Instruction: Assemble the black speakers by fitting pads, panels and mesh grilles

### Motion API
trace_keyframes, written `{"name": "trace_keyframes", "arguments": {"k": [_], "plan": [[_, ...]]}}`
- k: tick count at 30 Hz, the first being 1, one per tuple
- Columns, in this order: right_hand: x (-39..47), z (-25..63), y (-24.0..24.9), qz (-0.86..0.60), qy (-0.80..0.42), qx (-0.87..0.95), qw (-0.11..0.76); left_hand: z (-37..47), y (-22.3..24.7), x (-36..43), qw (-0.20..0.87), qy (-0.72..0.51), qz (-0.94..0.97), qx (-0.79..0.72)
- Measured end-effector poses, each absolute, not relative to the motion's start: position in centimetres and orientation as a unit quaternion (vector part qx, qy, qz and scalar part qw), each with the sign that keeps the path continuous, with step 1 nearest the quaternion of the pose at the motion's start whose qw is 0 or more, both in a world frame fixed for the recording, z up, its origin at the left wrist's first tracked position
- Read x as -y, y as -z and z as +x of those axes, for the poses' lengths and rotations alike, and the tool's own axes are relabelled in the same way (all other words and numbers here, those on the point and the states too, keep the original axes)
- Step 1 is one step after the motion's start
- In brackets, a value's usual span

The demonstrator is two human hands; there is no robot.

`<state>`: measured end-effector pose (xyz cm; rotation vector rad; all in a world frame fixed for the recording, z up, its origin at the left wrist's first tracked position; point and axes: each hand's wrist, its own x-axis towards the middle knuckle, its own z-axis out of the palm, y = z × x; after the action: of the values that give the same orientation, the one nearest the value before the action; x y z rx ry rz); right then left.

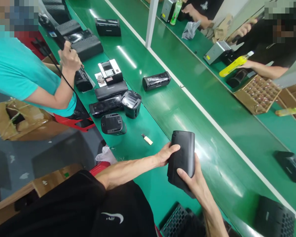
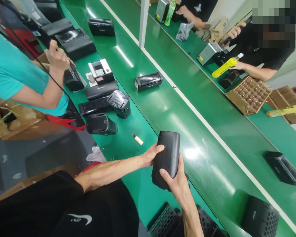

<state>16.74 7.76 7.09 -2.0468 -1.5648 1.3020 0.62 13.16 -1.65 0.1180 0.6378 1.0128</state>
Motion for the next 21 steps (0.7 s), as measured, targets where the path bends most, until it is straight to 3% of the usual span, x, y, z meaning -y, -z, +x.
{"name": "trace_keyframes", "arguments": {"k": [6,11,15,18,21], "plan": [[-2.5,12.4,-4.6,-0.749,-0.308,0.478,0.339,0.3,0.6,-13.9,0.788,-0.508,0.045,-0.345],[-1.7,9.0,-3.4,-0.756,-0.262,0.424,0.424,0.5,0.9,-13.8,0.796,-0.489,0.062,-0.351],[0.2,12.9,-3.7,-0.725,-0.348,0.404,0.436,-3.3,0.6,-15.3,0.844,-0.385,0.151,-0.342],[4.1,16.5,-5.4,-0.694,-0.472,0.379,0.389,-8.1,-0.5,-15.0,0.819,-0.338,0.302,-0.352],[9.0,17.5,-7.5,-0.668,-0.582,0.340,0.314,-12.2,-1.6,-11.8,0.819,-0.153,0.457,-0.311]]}}
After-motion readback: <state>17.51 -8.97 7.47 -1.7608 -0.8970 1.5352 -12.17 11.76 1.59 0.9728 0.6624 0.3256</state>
